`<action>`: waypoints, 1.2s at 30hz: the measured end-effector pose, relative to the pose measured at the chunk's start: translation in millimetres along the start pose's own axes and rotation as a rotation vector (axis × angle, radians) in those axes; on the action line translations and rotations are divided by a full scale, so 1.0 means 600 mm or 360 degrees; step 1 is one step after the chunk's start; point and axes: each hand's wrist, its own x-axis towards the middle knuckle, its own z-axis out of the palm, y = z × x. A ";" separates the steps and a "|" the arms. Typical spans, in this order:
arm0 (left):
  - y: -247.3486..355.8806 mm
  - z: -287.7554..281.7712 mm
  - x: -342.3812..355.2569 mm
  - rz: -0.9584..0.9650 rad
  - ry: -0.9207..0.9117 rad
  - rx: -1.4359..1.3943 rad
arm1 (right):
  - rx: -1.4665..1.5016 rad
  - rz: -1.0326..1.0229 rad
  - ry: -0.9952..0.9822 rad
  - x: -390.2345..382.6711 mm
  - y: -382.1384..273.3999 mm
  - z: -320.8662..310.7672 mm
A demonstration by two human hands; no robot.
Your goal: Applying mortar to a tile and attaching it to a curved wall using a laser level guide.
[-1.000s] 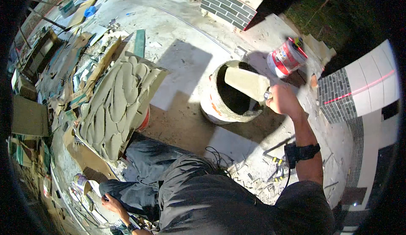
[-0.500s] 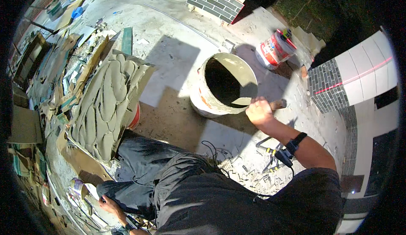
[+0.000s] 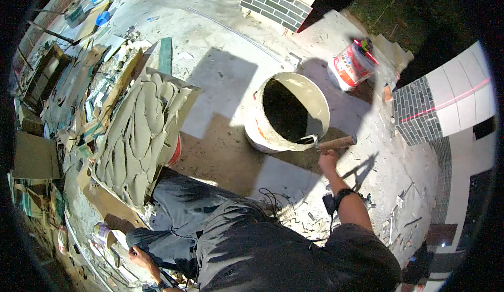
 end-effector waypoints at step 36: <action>0.264 -0.076 0.215 -0.0102 -0.1033 -0.0857 | 0.2421 0.0503 -0.0161 0.029 0.115 0.010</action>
